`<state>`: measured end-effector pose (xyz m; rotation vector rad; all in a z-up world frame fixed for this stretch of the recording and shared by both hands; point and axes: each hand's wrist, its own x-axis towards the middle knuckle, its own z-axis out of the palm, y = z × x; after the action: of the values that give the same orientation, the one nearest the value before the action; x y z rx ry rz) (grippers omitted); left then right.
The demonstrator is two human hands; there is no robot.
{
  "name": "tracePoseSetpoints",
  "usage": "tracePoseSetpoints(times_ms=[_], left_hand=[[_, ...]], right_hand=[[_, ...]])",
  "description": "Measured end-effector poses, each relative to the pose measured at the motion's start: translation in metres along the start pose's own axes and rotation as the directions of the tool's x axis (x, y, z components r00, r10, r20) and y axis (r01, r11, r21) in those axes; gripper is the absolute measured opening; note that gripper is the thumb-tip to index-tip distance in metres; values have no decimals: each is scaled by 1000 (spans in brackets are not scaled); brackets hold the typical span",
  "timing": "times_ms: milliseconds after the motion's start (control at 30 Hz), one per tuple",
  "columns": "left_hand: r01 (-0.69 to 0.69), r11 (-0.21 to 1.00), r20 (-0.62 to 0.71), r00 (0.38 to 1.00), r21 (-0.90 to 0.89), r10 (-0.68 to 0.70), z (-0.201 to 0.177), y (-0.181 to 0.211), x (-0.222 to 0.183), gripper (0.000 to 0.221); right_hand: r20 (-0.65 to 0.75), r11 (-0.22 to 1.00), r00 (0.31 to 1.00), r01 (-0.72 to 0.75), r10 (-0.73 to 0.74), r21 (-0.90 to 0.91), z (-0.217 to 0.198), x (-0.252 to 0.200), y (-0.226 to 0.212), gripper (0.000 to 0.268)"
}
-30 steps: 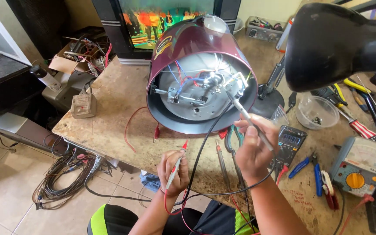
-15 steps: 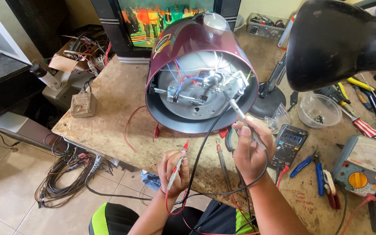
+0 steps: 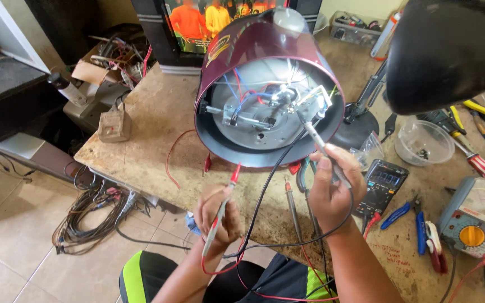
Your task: Diagnosing and testing electrical components of an appliance using a multimeter
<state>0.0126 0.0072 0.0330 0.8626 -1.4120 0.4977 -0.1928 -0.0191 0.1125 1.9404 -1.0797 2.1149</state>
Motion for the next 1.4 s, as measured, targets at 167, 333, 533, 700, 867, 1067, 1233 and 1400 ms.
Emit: tracePoseSetpoints(times_ms=[167, 333, 533, 700, 867, 1067, 1233, 1400], left_hand=[[-89, 983, -35, 996, -163, 85, -3, -21, 60, 19], [-112, 962, -30, 994, -250, 108, 12, -15, 142, 18], [54, 921, 374, 922, -387, 103, 17, -22, 175, 14], [231, 845, 454, 891, -482, 15, 34, -28, 178, 19], [230, 829, 472, 880, -510, 46, 41, -31, 189, 13], [126, 894, 377, 925, -430, 51, 43, -33, 203, 16], [100, 916, 324, 945, -388, 34, 46, -31, 202, 16], [188, 859, 321, 947, -477, -29, 53, -37, 195, 5]], right_hand=[[39, 996, 998, 51, -48, -68, -8, -7, 14, 16], [81, 991, 995, 72, -62, -117, -5, -10, 7, 17], [64, 988, 996, -55, 65, -141, 0, -9, -8, 19], [80, 981, 994, -62, 78, -186, -2, -5, -11, 21], [62, 969, 995, -57, 73, -239, -2, -4, -8, 23], [77, 966, 996, -33, 55, -258, -4, -3, -3, 22], [88, 973, 994, -40, 61, -226, -5, 0, 0, 20], [110, 977, 994, -3, 27, -213, -2, 5, 1, 22]])
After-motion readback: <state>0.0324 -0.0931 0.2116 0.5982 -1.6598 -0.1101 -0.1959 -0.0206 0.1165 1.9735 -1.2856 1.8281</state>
